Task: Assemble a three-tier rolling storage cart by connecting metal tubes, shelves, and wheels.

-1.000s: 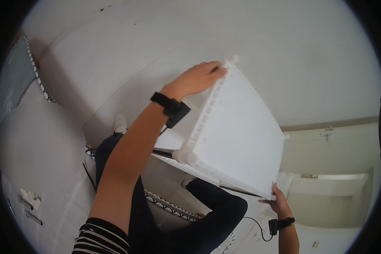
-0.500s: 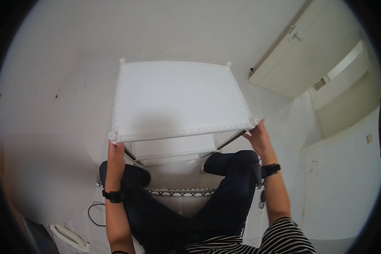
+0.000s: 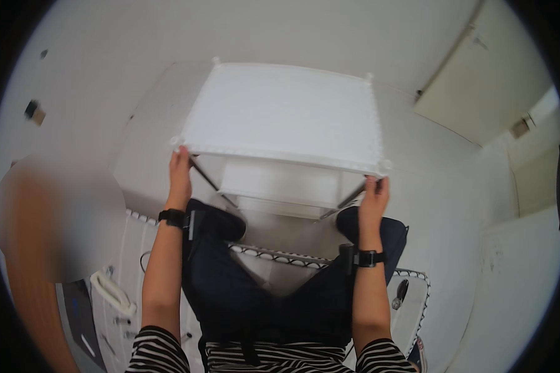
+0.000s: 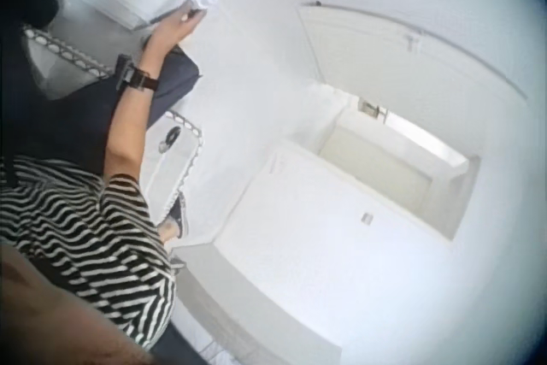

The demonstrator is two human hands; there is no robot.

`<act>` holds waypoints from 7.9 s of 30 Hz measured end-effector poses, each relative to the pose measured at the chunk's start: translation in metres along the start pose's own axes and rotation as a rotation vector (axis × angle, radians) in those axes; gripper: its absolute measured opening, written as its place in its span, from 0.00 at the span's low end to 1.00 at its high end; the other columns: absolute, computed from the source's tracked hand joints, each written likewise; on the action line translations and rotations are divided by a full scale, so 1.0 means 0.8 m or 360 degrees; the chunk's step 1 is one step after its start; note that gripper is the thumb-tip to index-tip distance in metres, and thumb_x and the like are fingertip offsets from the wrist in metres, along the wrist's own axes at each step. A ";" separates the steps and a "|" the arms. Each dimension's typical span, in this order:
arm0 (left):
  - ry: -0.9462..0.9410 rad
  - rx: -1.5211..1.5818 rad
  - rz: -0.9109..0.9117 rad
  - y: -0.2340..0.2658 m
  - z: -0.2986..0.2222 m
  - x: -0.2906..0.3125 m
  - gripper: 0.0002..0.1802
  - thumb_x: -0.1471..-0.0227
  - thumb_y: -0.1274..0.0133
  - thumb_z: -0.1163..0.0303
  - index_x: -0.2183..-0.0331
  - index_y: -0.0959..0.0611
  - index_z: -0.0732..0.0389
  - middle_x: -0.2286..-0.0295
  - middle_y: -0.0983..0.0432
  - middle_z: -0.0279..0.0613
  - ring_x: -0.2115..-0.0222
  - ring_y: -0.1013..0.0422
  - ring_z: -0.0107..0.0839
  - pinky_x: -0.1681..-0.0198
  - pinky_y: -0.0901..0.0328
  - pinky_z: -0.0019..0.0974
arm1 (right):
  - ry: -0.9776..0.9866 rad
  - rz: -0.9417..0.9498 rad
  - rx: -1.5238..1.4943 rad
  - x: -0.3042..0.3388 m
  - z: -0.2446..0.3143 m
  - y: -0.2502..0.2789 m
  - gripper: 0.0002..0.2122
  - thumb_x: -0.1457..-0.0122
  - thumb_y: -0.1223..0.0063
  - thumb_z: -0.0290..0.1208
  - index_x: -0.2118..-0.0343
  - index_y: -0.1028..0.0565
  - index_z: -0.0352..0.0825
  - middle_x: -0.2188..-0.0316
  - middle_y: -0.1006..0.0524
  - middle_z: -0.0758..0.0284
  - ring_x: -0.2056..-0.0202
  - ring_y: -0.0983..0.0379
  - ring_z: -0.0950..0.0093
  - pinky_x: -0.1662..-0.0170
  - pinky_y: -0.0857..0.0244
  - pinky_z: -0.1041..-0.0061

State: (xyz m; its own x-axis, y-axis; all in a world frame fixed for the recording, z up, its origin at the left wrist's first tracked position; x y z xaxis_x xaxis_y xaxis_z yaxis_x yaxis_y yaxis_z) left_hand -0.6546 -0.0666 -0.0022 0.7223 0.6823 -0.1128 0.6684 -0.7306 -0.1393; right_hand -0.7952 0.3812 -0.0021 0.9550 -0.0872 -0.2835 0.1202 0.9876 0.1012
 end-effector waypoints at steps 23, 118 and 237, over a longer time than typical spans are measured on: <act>0.1275 -0.2006 -0.0591 0.398 0.029 0.491 0.18 0.51 0.50 0.58 0.70 0.20 0.64 0.75 0.22 0.50 0.73 0.26 0.45 0.67 0.32 0.43 | -0.0777 0.0258 -0.0208 0.037 -0.156 -0.005 0.16 0.46 0.44 0.32 0.56 0.30 0.31 0.57 0.28 0.66 0.55 0.34 0.76 0.51 0.43 0.72; -0.0573 -0.0762 -0.0637 0.095 -0.059 0.128 0.19 0.46 0.51 0.70 0.54 0.31 0.67 0.57 0.31 0.44 0.55 0.33 0.33 0.59 0.32 0.36 | -0.0727 0.0274 -0.0296 0.045 -0.167 0.001 0.10 0.45 0.50 0.21 0.59 0.30 0.29 0.59 0.29 0.63 0.56 0.33 0.73 0.49 0.42 0.76; 0.0858 0.0517 0.0085 0.068 0.074 0.188 0.18 0.41 0.56 0.62 0.54 0.29 0.64 0.69 0.29 0.33 0.71 0.32 0.18 0.69 0.31 0.24 | 0.0483 0.0401 0.0500 -0.030 0.161 0.005 0.14 0.38 0.56 0.30 0.52 0.40 0.32 0.65 0.28 0.63 0.61 0.28 0.72 0.58 0.39 0.79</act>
State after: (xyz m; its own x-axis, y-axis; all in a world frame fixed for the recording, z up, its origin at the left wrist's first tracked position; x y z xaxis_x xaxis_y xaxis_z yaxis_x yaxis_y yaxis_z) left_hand -0.5199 -0.0023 -0.0847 0.7979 0.4745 0.3717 0.6019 -0.6607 -0.4486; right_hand -0.7828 0.3702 0.1282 0.8485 0.2369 -0.4732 0.0164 0.8820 0.4710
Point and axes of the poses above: each hand's wrist, its own x-axis away from the middle knuckle, its own y-axis out of the back of the hand, z = x × y, the point moved 5 cm from there along -x, towards the middle knuckle
